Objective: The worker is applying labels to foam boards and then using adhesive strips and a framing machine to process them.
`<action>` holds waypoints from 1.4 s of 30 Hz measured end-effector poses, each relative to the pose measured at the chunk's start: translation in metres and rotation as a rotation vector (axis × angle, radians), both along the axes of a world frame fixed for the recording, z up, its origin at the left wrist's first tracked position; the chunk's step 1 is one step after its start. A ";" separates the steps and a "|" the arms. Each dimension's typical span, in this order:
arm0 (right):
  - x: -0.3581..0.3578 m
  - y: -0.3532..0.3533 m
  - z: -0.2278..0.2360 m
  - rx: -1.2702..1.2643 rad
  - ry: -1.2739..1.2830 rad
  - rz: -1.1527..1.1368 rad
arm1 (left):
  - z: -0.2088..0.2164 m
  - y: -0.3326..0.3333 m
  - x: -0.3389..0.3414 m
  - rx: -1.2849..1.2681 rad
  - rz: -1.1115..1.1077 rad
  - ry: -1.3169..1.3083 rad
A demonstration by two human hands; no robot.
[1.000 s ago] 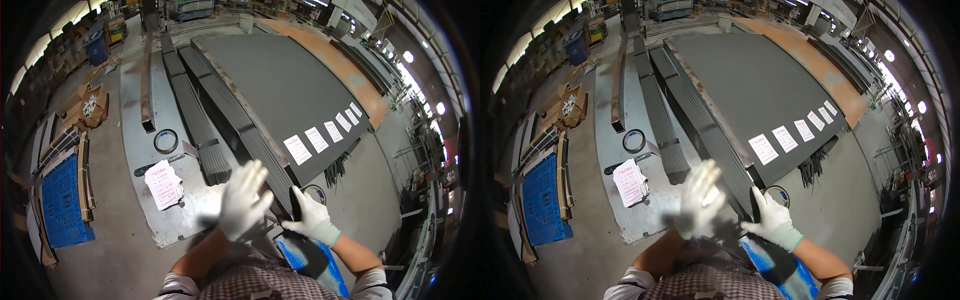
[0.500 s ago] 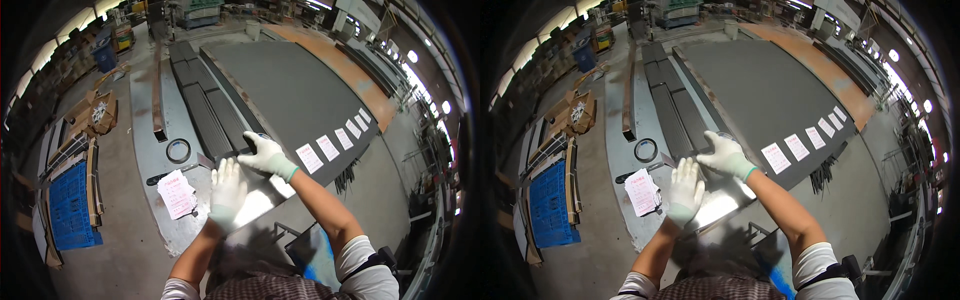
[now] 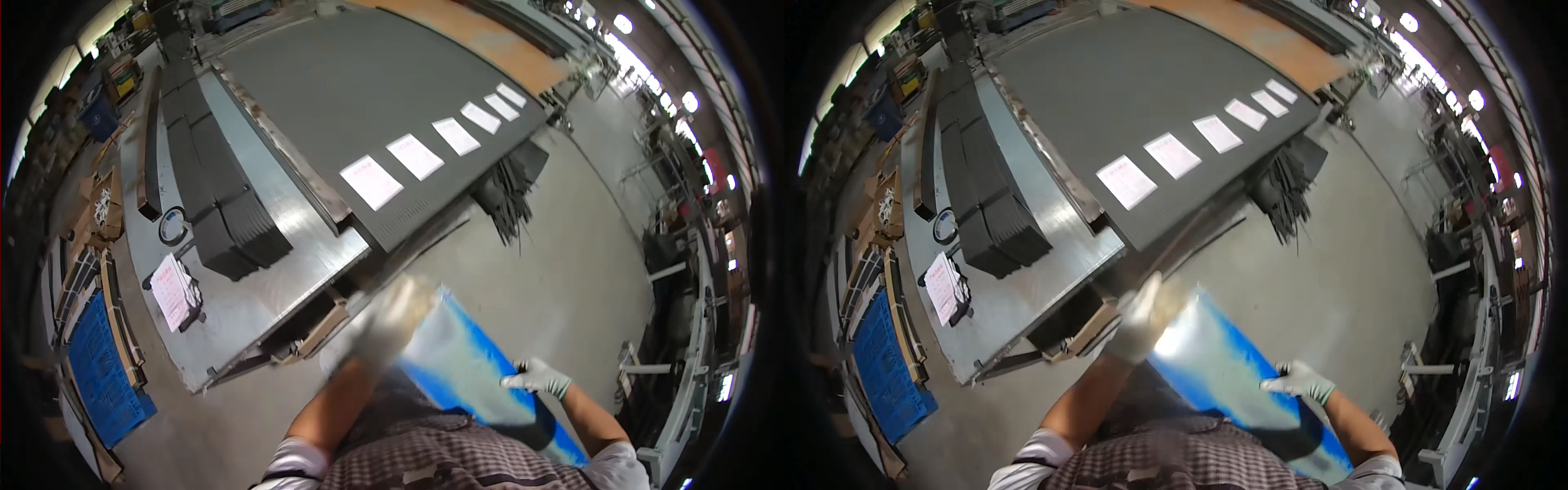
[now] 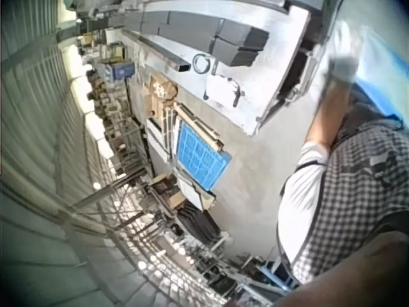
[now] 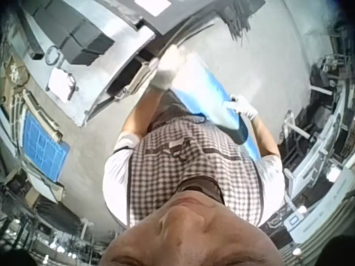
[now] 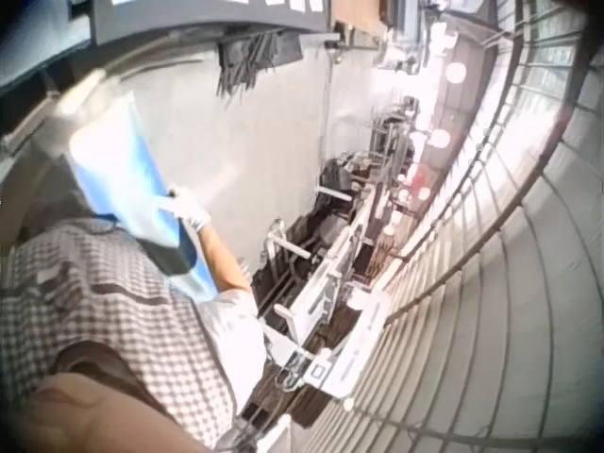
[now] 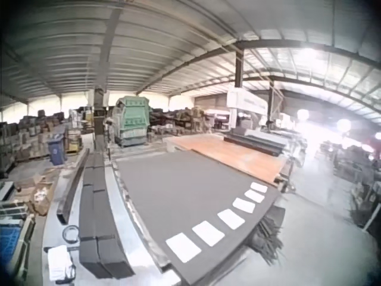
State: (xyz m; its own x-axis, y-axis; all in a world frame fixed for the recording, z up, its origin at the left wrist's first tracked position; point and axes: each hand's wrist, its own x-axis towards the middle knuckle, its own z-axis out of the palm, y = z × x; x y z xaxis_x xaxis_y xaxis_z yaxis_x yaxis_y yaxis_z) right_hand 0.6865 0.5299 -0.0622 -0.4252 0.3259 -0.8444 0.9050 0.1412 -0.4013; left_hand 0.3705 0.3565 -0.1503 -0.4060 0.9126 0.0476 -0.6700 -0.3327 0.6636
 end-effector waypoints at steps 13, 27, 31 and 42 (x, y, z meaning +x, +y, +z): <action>0.004 0.085 -0.016 0.055 0.023 -0.017 | 0.002 0.162 -0.037 -0.393 0.679 -0.687; -0.020 0.114 -0.018 0.403 0.245 0.302 | 0.048 0.144 0.043 -0.449 0.623 -0.683; -0.090 0.134 0.024 0.264 0.675 0.145 | 0.012 0.088 0.109 -0.507 0.472 0.478; -0.250 0.059 0.157 -0.008 0.804 1.118 | 0.139 0.034 0.021 -0.445 0.295 0.393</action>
State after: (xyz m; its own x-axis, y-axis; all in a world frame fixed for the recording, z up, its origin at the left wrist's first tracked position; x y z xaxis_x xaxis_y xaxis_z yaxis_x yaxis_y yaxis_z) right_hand 0.4363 0.5892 0.0944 -0.8229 -0.5131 -0.2441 -0.1666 0.6286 -0.7596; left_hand 0.3918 0.3902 -0.0115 -0.6709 0.7329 -0.1127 -0.2731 -0.1030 0.9565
